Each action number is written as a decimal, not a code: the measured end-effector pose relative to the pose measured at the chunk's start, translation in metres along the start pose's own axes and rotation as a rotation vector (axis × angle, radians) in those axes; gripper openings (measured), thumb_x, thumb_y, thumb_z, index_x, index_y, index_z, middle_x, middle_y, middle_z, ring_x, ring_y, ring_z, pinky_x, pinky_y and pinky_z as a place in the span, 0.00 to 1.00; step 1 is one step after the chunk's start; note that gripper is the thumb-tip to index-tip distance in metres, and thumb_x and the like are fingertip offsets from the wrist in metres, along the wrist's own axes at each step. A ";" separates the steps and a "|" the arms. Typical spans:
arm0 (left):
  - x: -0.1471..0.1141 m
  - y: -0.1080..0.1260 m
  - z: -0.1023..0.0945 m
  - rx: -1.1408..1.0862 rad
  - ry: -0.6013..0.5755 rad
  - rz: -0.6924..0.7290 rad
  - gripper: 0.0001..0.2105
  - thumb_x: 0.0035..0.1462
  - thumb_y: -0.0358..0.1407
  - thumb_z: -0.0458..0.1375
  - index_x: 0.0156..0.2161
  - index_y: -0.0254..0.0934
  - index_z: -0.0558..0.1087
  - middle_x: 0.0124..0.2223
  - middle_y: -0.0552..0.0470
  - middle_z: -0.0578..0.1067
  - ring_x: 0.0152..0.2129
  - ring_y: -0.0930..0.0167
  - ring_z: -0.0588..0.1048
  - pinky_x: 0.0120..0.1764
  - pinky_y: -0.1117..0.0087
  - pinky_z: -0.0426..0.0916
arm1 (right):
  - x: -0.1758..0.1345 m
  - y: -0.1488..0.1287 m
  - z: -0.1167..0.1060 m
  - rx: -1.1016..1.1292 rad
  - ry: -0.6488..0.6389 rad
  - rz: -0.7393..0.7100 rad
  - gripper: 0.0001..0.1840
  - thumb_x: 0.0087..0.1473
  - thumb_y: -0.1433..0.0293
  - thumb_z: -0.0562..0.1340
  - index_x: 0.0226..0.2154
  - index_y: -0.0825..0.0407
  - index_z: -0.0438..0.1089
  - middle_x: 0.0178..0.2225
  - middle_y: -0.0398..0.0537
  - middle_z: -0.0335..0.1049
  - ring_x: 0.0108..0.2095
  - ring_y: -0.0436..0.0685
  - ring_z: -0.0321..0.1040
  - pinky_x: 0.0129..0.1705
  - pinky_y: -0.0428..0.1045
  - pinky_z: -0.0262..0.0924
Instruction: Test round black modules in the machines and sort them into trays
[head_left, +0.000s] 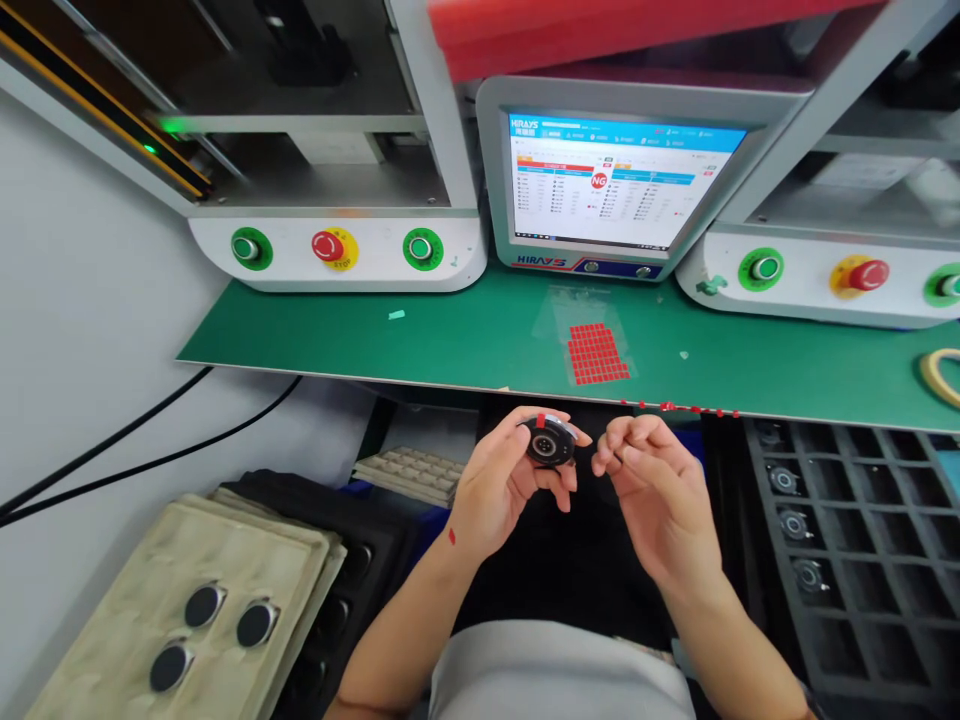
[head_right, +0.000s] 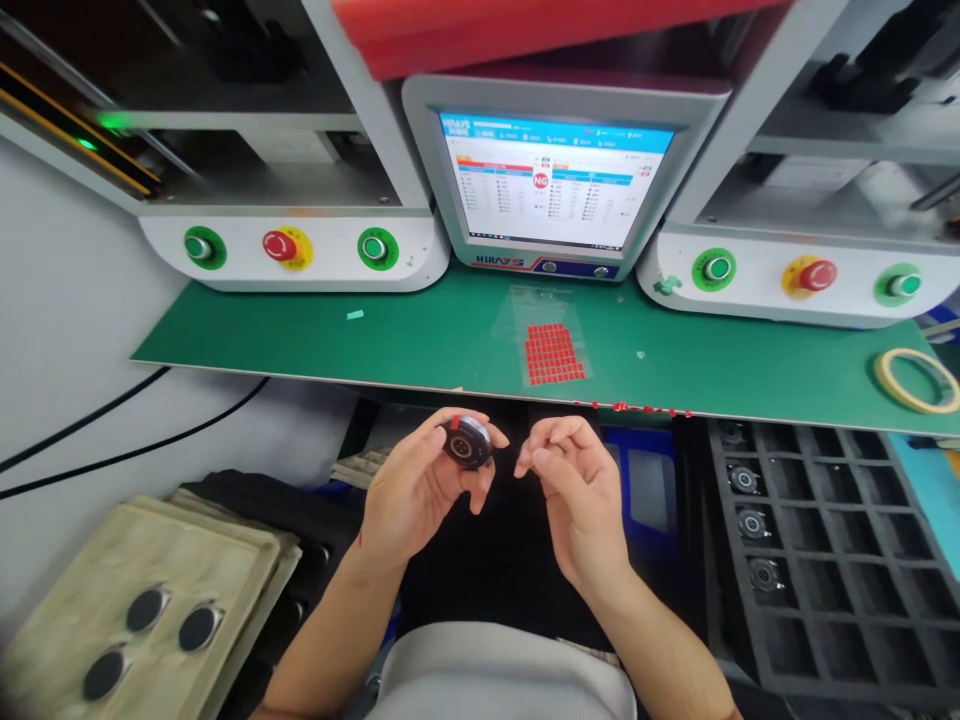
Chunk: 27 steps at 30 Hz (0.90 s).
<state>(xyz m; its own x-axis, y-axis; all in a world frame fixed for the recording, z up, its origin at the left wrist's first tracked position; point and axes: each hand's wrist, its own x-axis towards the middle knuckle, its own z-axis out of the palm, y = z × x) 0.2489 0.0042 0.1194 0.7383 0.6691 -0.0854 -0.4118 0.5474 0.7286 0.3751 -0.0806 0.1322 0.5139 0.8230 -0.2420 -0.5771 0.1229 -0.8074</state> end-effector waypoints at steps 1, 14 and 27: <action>0.000 -0.002 0.001 0.013 0.025 0.005 0.13 0.62 0.42 0.58 0.44 0.33 0.73 0.39 0.43 0.79 0.24 0.74 0.76 0.22 0.76 0.73 | -0.001 0.002 0.000 -0.010 0.001 -0.020 0.09 0.49 0.72 0.69 0.29 0.50 0.67 0.29 0.42 0.66 0.30 0.49 0.66 0.34 0.45 0.65; -0.011 -0.015 0.009 0.627 0.147 0.280 0.11 0.68 0.41 0.51 0.41 0.36 0.70 0.29 0.55 0.71 0.20 0.78 0.69 0.25 0.76 0.67 | -0.010 0.023 0.022 -0.087 -0.097 -0.019 0.11 0.56 0.65 0.66 0.44 0.46 0.75 0.42 0.46 0.76 0.34 0.49 0.71 0.29 0.42 0.65; -0.014 -0.007 0.015 1.197 0.051 0.618 0.09 0.68 0.34 0.47 0.48 0.37 0.67 0.43 0.48 0.78 0.39 0.71 0.78 0.42 0.72 0.71 | -0.013 0.032 0.045 0.051 0.015 -0.128 0.11 0.48 0.71 0.60 0.33 0.47 0.78 0.38 0.43 0.78 0.40 0.53 0.75 0.45 0.48 0.68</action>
<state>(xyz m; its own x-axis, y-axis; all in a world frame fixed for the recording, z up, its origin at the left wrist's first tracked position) 0.2489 -0.0166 0.1255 0.5711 0.6771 0.4642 0.0679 -0.6025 0.7952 0.3213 -0.0626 0.1335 0.5946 0.7905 -0.1467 -0.5374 0.2551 -0.8038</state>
